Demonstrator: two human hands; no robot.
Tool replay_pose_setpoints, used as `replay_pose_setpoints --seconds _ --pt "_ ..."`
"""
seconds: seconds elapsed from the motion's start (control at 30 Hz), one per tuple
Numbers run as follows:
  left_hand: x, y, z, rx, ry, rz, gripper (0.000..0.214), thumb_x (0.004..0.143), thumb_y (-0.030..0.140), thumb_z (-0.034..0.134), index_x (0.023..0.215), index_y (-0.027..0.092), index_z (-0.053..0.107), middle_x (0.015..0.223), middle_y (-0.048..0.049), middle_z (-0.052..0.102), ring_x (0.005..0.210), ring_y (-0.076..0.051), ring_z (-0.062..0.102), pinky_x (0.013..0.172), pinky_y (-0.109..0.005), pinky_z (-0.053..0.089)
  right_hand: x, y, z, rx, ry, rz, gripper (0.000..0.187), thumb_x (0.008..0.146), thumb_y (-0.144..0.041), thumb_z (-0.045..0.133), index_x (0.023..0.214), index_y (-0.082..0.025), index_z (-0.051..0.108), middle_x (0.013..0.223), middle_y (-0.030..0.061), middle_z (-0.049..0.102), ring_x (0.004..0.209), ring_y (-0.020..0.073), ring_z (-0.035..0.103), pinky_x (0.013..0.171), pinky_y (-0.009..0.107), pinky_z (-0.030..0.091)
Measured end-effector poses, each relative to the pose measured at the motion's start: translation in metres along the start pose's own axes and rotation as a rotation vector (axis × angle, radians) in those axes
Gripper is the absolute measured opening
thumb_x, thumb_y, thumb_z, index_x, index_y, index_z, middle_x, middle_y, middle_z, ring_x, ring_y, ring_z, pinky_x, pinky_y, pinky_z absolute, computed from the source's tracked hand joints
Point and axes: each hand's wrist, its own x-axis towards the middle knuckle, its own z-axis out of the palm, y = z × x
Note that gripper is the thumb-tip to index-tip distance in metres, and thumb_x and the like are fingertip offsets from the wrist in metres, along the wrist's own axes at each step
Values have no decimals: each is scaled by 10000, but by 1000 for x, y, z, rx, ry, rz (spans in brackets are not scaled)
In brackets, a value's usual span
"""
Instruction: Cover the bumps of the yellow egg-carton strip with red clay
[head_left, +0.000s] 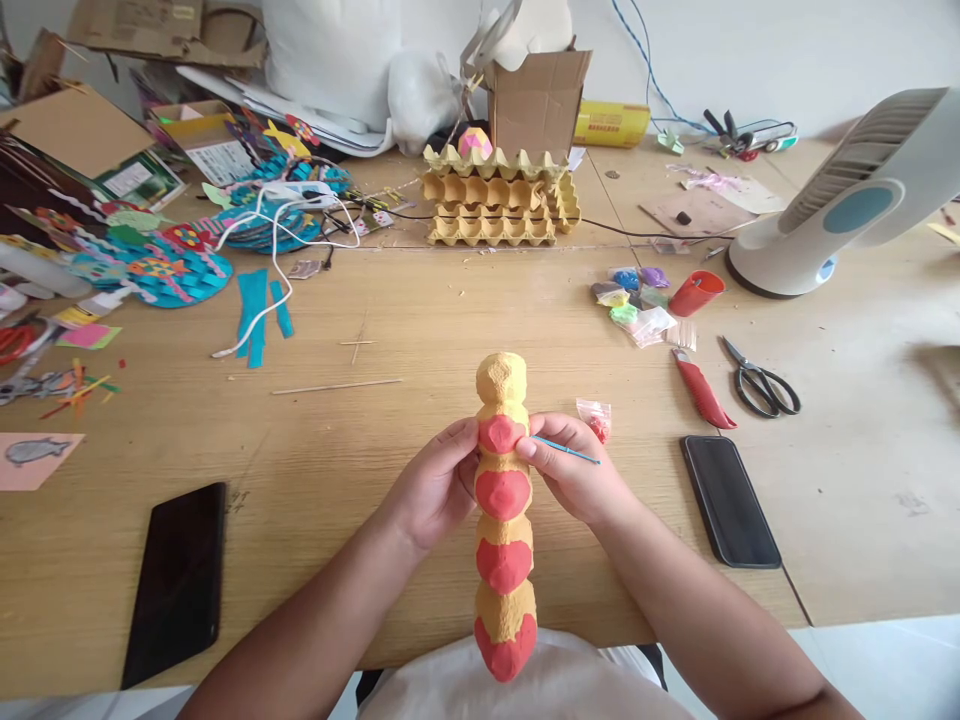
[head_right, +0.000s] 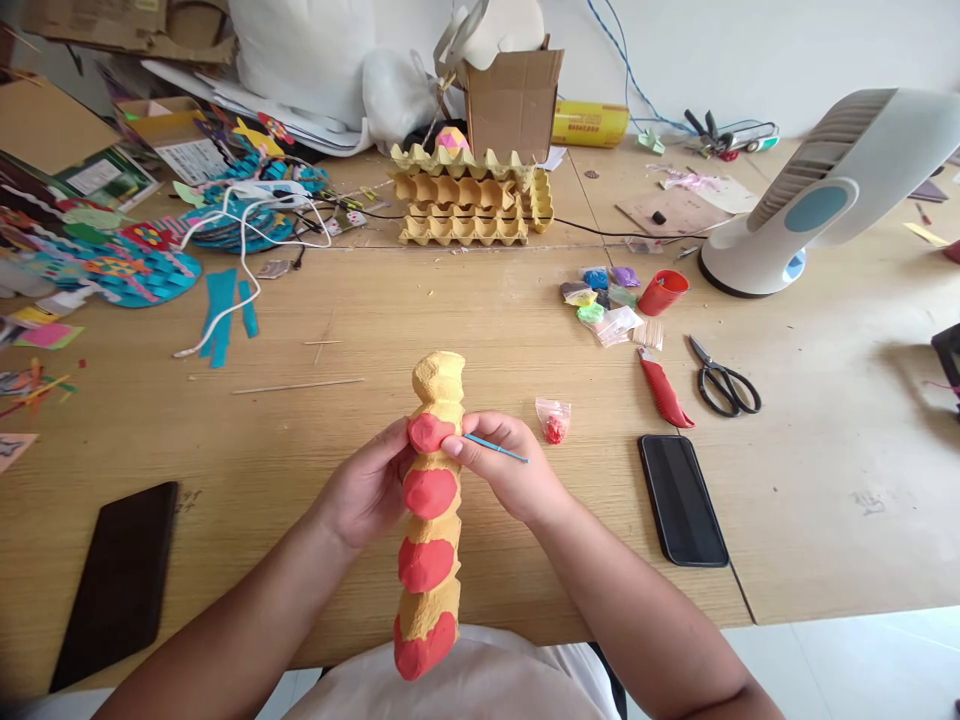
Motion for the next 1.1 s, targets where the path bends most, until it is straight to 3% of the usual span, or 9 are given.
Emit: replay_pose_setpoints --seconds 0.33,0.6,0.77,0.97,1.1 --pt "2 -2 -1 -6 -6 13 180 920 444 852 972 271 848 970 -61 839 837 -246 742 704 -330 564 1 -1 2 -25 20 22 376 713 -468 1028 787 -205 769 804 -11 759 719 128 666 720 268 567" --pt "0 -2 0 14 -21 47 228 921 510 851 960 286 859 949 -39 826 899 -244 742 753 -322 579 6 8 -15 52 -144 5 282 771 -430 1007 918 -251 846 889 -5 827 826 151 754 859 309 616" --pt "3 -3 -2 -17 -95 46 540 803 685 895 1050 206 865 1006 -68 824 843 -184 726 714 -263 589 11 9 -18 97 -130 7 276 776 -448 1000 918 -254 864 860 8 838 778 161 759 803 311 628" --pt "5 -5 -5 -25 -103 61 370 801 469 979 979 170 855 872 -29 800 727 -116 684 668 -201 564 11 11 -19 97 -112 -33 265 784 -455 994 923 -270 865 852 3 835 767 156 752 786 302 624" --pt "6 -6 -3 -47 -80 57 388 819 472 963 1032 171 844 886 -54 802 751 -151 699 683 -233 572 10 5 -22 -81 -84 -123 311 853 -514 932 1029 -270 856 949 19 837 887 176 758 877 327 620"
